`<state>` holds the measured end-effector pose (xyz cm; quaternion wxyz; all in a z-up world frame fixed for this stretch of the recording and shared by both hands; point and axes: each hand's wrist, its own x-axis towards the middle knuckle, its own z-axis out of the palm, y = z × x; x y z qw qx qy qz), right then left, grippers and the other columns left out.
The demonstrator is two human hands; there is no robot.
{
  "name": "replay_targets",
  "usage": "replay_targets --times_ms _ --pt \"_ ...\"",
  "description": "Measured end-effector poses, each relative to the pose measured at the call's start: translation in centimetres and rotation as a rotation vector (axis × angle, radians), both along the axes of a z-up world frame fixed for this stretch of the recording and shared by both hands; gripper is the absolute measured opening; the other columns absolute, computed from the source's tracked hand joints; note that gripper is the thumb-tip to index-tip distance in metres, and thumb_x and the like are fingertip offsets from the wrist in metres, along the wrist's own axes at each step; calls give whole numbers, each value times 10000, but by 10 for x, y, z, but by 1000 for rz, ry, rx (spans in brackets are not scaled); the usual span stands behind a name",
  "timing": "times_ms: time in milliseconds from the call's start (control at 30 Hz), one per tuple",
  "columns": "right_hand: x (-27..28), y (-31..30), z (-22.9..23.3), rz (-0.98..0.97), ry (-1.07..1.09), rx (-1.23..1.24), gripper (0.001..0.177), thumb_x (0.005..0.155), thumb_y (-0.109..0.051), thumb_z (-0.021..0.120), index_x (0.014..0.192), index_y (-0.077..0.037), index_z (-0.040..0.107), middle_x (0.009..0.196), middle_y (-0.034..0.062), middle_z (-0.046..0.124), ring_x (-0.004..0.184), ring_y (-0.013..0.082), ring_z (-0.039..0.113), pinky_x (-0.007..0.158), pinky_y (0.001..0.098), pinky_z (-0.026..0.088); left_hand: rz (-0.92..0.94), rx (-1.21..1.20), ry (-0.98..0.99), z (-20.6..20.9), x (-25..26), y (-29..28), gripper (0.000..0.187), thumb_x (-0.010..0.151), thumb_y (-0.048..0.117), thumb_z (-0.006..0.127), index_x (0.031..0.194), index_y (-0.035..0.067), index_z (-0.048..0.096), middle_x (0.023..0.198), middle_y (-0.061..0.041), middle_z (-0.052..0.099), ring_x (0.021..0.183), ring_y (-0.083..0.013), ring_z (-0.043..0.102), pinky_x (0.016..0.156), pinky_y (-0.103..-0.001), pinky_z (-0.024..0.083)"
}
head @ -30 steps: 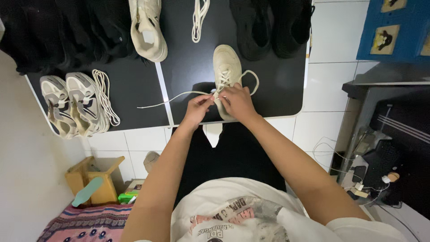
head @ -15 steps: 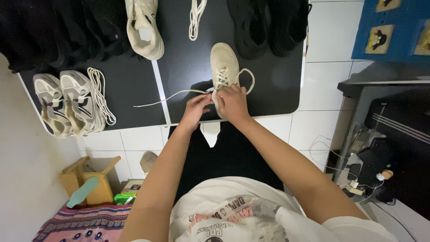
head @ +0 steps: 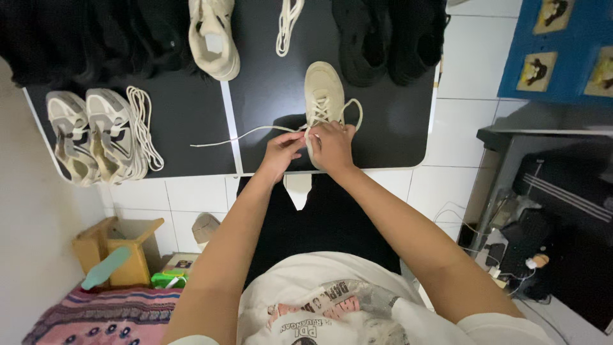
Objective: The person removes a white shoelace from a white sneaker, then re-laces the same sneaker by threading the lace through the eyelets and tying a bow. The task is performed on a black mat with other shoes nearby.
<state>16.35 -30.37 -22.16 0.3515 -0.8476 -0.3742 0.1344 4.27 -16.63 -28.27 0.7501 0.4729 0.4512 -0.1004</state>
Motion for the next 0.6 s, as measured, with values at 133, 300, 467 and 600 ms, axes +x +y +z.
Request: replay_targets --times_ms 133,300,467,600 --pt "2 -4 -4 103 -192 -30 17 924 -133 685 936 -122 689 962 38 698 988 243 619 924 476 323 -3 109 -13 -3 3 -5 218 916 193 780 1104 82 775 1003 -18 750 900 -103 672 733 -267 521" --pt "-14 0 -16 -185 198 -72 38 877 -154 696 898 -141 724 933 11 748 922 219 664 896 467 307 62 166 -184 -5 5 -10 191 879 132 815 1035 27 783 941 -41 754 803 -86 658 718 -251 546" --pt "-8 3 -27 -201 404 -126 83 889 -208 719 946 -163 761 939 14 762 916 195 702 915 439 303 0 205 -164 7 0 -6 229 892 133 793 1090 21 766 942 -40 758 815 -91 670 707 -251 533" --pt "-7 -3 -25 -150 373 -95 84 890 -215 749 955 -169 777 913 26 746 865 202 681 944 412 313 -53 291 -125 8 -1 -8 216 947 148 763 1121 21 765 965 -49 763 849 -111 675 725 -263 544"
